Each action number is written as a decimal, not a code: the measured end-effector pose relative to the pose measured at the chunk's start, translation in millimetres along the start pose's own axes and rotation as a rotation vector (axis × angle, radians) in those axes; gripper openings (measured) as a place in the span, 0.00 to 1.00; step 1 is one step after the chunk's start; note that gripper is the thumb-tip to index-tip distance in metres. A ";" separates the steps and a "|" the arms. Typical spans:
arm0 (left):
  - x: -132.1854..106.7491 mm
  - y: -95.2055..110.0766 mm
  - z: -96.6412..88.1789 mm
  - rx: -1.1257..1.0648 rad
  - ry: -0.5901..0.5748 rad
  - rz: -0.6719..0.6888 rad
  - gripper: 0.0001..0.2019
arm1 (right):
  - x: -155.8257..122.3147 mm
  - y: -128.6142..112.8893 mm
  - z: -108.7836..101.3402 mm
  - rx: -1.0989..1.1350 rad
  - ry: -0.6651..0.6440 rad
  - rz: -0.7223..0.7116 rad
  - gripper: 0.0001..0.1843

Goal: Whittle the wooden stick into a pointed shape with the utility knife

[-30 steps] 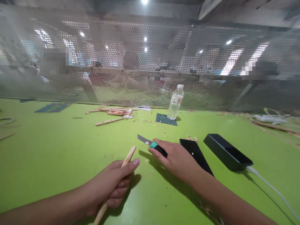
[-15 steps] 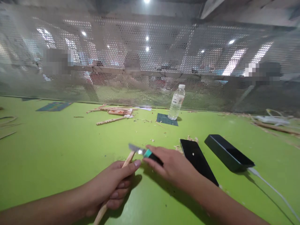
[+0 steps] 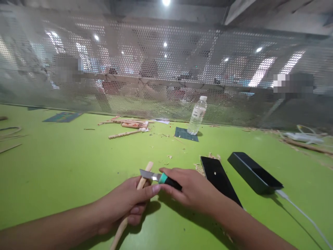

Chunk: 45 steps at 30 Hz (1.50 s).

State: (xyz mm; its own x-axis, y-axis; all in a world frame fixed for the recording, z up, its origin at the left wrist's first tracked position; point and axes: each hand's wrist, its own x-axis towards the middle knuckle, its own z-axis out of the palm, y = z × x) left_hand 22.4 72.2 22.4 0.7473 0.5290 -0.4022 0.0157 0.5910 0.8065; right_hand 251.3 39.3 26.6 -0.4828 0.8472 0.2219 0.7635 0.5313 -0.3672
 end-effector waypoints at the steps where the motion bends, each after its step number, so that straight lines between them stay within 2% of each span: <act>1: -0.1 0.2 0.4 0.008 0.003 0.001 0.22 | -0.4 -1.5 0.2 0.017 -0.023 -0.011 0.24; 6: -0.3 0.8 5.3 0.068 0.055 0.008 0.27 | -2.2 -10.3 3.4 0.028 -0.067 0.018 0.24; 9: -0.5 0.0 10.4 0.047 0.123 0.007 0.27 | -2.6 -10.4 7.2 -0.002 0.000 0.050 0.26; 12: -1.2 -2.0 12.5 0.028 0.170 -0.015 0.22 | -1.0 -3.3 7.4 -0.073 0.099 0.145 0.28; 15: -1.8 -5.1 8.7 0.021 0.169 -0.031 0.18 | 1.5 6.3 3.1 -0.137 0.149 0.228 0.31; 21: -1.1 -6.4 1.3 0.081 0.022 0.064 0.23 | 1.9 4.2 -3.0 -0.074 0.041 0.105 0.26; 24: -1.3 -3.3 4.3 0.097 0.026 0.092 0.28 | 1.0 -4.2 -4.3 -0.001 -0.018 0.044 0.22; 28: -2.6 -0.9 9.4 0.127 0.052 0.058 0.29 | -1.1 -11.5 -3.6 0.070 -0.084 0.008 0.21; 33: -3.1 -1.4 10.7 0.162 0.140 -0.004 0.31 | -4.8 -13.5 1.4 -0.010 -0.041 0.029 0.24; 39: -0.4 -0.2 10.9 0.099 0.199 -0.001 0.32 | -5.9 -17.6 12.5 -0.115 0.023 0.140 0.30; 45: -1.0 2.6 11.3 0.060 0.193 -0.009 0.26 | -2.9 -17.1 15.7 -0.212 0.075 0.174 0.31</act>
State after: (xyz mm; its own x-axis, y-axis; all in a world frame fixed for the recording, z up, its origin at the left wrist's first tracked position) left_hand 29.1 66.3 29.8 0.6058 0.6344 -0.4801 0.0656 0.5616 0.8248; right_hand 232.9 27.6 18.1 -0.3094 0.9198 0.2412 0.9086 0.3608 -0.2105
